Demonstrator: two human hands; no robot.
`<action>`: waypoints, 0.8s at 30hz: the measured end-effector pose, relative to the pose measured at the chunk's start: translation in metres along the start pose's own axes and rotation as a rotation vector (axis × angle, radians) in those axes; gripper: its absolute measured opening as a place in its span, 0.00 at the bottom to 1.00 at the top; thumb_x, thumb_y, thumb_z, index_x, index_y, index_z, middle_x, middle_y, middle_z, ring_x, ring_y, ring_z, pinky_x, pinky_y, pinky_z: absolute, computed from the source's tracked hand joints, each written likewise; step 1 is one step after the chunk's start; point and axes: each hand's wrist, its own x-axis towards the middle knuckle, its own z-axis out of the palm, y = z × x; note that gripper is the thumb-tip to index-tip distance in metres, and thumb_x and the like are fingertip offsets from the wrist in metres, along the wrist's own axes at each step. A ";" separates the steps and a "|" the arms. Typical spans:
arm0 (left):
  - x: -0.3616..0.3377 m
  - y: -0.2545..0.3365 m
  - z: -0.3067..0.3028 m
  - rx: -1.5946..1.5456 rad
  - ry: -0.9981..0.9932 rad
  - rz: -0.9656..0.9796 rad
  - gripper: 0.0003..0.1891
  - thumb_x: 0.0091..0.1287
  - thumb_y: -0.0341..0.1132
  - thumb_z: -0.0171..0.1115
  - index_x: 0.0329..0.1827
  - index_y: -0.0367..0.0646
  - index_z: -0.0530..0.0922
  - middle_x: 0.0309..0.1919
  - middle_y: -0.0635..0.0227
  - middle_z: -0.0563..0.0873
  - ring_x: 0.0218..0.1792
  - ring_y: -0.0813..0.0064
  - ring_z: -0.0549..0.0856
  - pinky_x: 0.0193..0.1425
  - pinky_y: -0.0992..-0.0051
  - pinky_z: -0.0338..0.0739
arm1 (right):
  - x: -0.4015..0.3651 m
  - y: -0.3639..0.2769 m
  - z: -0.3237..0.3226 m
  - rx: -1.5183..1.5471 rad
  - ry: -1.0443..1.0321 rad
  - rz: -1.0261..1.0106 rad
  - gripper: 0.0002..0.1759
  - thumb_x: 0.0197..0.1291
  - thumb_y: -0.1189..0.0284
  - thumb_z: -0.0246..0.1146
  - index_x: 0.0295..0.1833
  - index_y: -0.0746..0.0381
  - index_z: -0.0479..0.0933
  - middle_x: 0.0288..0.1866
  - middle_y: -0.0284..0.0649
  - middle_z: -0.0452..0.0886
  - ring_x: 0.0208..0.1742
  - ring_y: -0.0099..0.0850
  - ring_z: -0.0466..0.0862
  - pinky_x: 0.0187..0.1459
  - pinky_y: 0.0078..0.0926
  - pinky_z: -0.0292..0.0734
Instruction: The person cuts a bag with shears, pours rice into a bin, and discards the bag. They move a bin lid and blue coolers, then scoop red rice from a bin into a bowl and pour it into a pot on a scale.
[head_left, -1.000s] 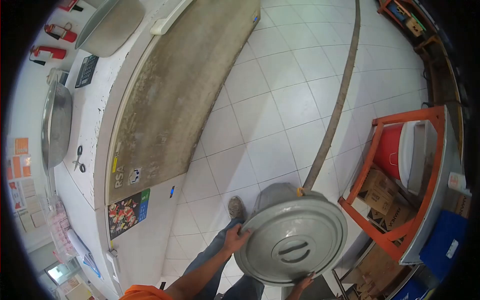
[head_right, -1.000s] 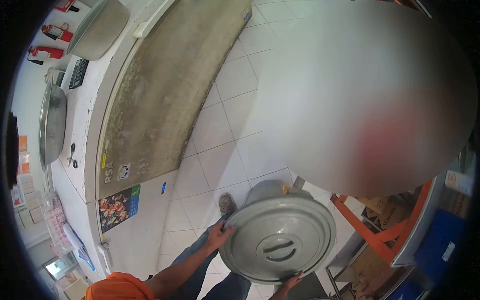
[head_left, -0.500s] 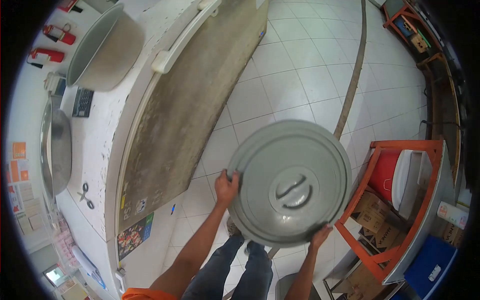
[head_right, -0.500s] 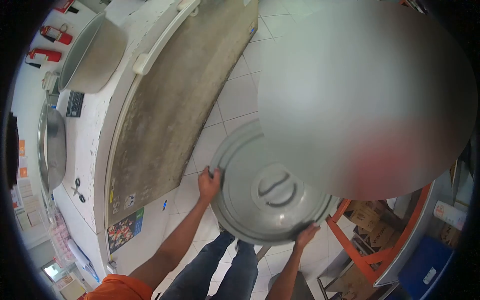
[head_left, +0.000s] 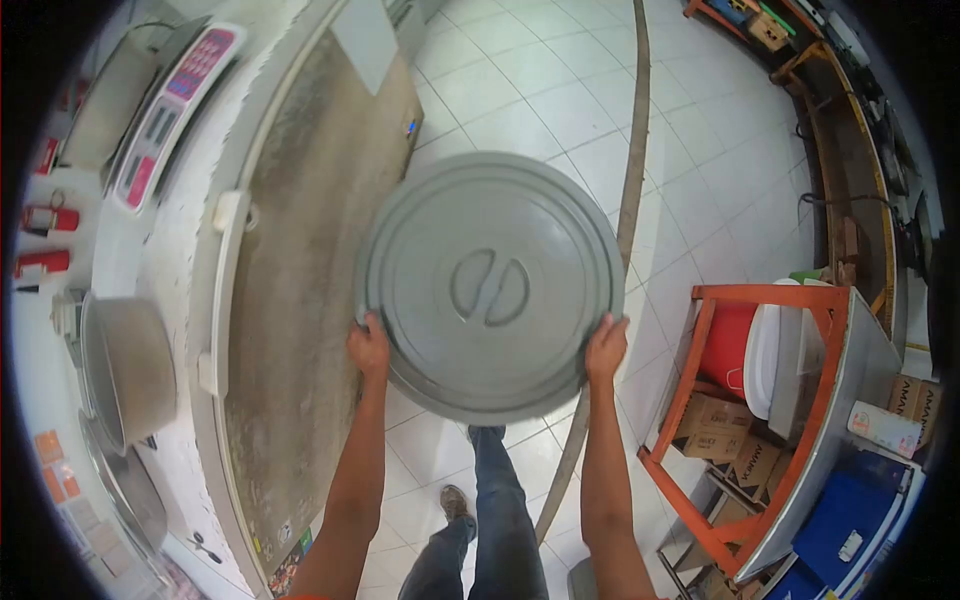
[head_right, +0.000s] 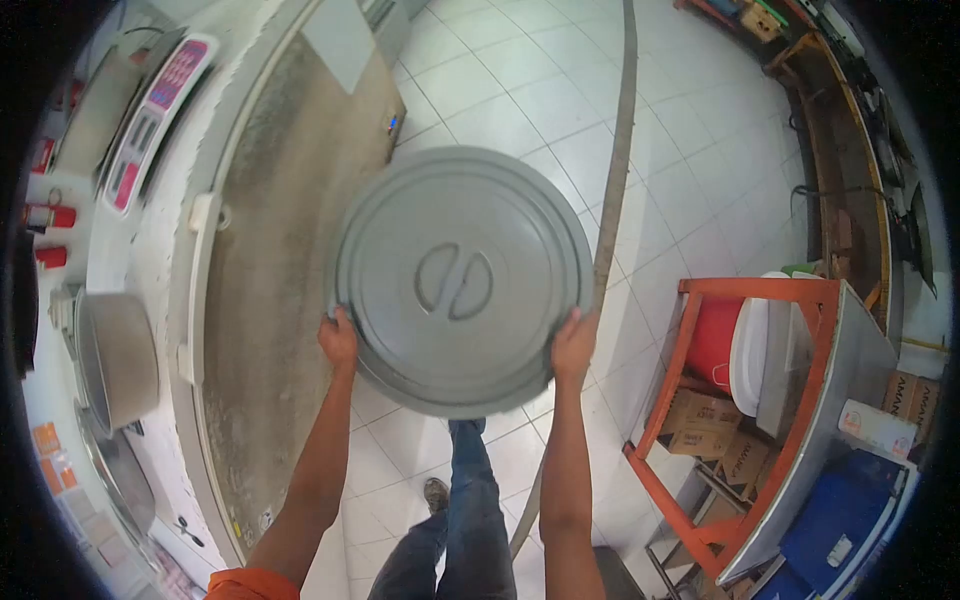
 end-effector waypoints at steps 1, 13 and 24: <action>0.007 0.005 0.006 0.012 -0.021 -0.003 0.29 0.69 0.50 0.53 0.45 0.23 0.79 0.40 0.33 0.83 0.46 0.37 0.82 0.51 0.53 0.74 | 0.025 -0.005 0.012 -0.007 -0.015 -0.035 0.21 0.73 0.59 0.48 0.49 0.69 0.68 0.34 0.63 0.79 0.40 0.64 0.78 0.41 0.53 0.70; 0.241 0.009 0.138 0.161 -0.198 0.115 0.30 0.75 0.48 0.40 0.69 0.31 0.65 0.68 0.44 0.68 0.70 0.50 0.67 0.72 0.58 0.62 | 0.200 -0.123 0.070 0.412 -0.182 0.195 0.37 0.70 0.55 0.50 0.72 0.73 0.55 0.74 0.60 0.59 0.76 0.53 0.56 0.75 0.43 0.49; 0.127 0.213 -0.012 -0.933 -0.563 -0.198 0.37 0.70 0.53 0.50 0.74 0.34 0.58 0.75 0.55 0.60 0.74 0.58 0.59 0.76 0.61 0.52 | 0.170 -0.166 -0.166 1.179 -0.209 0.323 0.33 0.67 0.55 0.62 0.71 0.56 0.60 0.63 0.42 0.72 0.62 0.32 0.72 0.62 0.32 0.67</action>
